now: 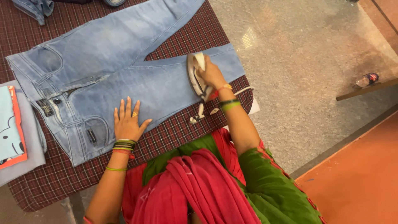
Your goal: The person irons a light blue t-shirt on a checkered ironing board, smoothing the fabric with an electric iron. After finishing the t-shirt, the person picks up a pair of light blue jeans and begins ironing the legs and waist area.
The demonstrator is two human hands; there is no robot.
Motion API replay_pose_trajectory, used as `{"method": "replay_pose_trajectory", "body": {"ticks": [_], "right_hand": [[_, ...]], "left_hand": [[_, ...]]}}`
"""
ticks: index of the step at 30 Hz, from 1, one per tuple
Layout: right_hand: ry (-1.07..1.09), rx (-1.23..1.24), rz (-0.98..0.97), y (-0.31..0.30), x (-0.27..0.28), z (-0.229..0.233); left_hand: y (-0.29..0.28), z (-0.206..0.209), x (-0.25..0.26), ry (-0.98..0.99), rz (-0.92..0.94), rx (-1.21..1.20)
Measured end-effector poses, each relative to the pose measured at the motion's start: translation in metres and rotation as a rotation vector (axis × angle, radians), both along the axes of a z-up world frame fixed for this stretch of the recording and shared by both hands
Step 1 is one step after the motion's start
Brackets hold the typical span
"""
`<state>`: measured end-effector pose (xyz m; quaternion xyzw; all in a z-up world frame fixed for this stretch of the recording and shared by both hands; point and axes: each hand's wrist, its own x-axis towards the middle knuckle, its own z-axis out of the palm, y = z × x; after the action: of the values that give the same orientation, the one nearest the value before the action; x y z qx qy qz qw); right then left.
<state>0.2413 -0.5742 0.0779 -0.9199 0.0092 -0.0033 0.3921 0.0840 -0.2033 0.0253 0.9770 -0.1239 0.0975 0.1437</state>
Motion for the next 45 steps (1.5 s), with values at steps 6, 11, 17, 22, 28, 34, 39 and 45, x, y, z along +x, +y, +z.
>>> {"method": "replay_pose_trajectory", "body": {"ticks": [6,11,17,22,28,34,39,45], "right_hand": [[0.028,0.012,-0.009,-0.031,-0.081,0.023],[0.129,0.03,-0.119,-0.034,-0.071,0.022],[-0.143,-0.085,-0.085,-0.043,0.013,-0.019],[0.007,0.046,-0.165,-0.026,0.026,-0.002],[0.139,-0.003,-0.073,-0.044,-0.03,0.021],[0.235,0.071,-0.118,-0.062,-0.061,0.034],[0.041,0.037,-0.187,-0.057,-0.026,0.006],[-0.089,-0.046,-0.191,-0.057,0.04,-0.018]], "left_hand": [[0.001,0.001,0.0,0.014,0.008,0.007],[-0.002,0.002,0.003,0.018,0.023,0.038],[-0.001,0.001,0.005,0.02,0.029,0.044],[0.002,-0.004,0.004,0.002,0.016,0.022],[0.04,-0.014,0.015,0.0,0.082,0.009],[0.065,-0.021,0.019,-0.003,0.25,0.032],[0.061,-0.018,0.019,-0.017,0.269,0.06],[0.059,-0.015,0.018,-0.029,0.266,0.036]]}}
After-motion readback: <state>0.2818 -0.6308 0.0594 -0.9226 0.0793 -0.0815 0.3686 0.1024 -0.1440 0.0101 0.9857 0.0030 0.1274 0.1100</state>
